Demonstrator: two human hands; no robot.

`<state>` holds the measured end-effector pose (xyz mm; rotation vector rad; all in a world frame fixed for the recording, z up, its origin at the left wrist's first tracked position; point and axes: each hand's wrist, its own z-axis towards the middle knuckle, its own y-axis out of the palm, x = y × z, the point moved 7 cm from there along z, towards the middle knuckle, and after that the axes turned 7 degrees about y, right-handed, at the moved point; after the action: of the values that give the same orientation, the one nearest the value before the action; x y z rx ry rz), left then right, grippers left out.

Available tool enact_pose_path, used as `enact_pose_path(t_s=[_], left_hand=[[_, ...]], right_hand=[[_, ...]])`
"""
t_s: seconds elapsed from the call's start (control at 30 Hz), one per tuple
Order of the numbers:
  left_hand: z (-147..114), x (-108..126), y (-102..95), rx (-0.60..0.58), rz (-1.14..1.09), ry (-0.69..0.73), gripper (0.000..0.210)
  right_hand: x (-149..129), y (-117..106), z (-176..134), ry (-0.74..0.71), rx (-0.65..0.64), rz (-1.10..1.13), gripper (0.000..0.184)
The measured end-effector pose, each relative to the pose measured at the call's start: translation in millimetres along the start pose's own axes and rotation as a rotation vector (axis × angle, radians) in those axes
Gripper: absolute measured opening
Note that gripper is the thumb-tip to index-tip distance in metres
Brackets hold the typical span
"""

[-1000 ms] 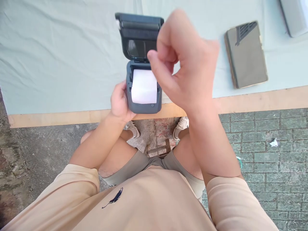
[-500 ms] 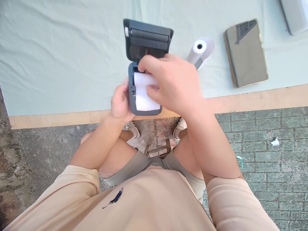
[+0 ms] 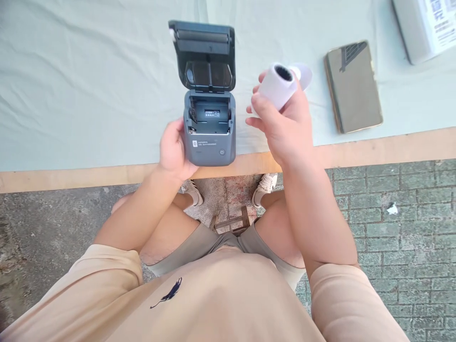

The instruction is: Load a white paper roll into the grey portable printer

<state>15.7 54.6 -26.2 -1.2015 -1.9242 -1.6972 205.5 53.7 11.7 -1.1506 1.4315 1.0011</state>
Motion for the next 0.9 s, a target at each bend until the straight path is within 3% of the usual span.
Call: enact_pose_path(t_s=[0.13, 0.33, 0.43, 0.57, 0.63, 0.73, 0.83, 0.9], left_hand=[[0, 1, 0.6, -0.003, 0.021, 0.008, 0.039], [1, 0, -1.3, 0.005, 0.024, 0.02, 0.038], [0, 0, -0.2, -0.016, 0.02, 0.016, 0.038], [0, -1, -1.3, 0.014, -0.003, -0.014, 0.035], [-1, -1, -2.0, 0.03, -0.013, -0.017, 0.034], [0, -1, -0.8, 0.009, -0.015, -0.001, 0.034], [0, 0, 0.5, -0.01, -0.004, 0.008, 0.035], [0, 1, 1.4, -0.012, -0.001, 0.004, 0.036]], right_hand=[[-6, 3, -3, -0.276, 0.104, -0.34, 0.03], [4, 7, -2, -0.209, 0.116, -0.639, 0.044], [-13, 8, -15, -0.328, 0.136, -0.634, 0.048], [-46, -17, -34, -0.605, 0.426, -0.536, 0.016], [-48, -31, -30, -0.656, 0.543, -0.568, 0.023], [-35, -44, -6, -0.567, 0.53, -0.594, 0.052], [-16, -52, 12, -0.332, 0.484, -0.551, 0.049], [-13, -50, 14, -0.259, 0.434, -0.556, 0.04]])
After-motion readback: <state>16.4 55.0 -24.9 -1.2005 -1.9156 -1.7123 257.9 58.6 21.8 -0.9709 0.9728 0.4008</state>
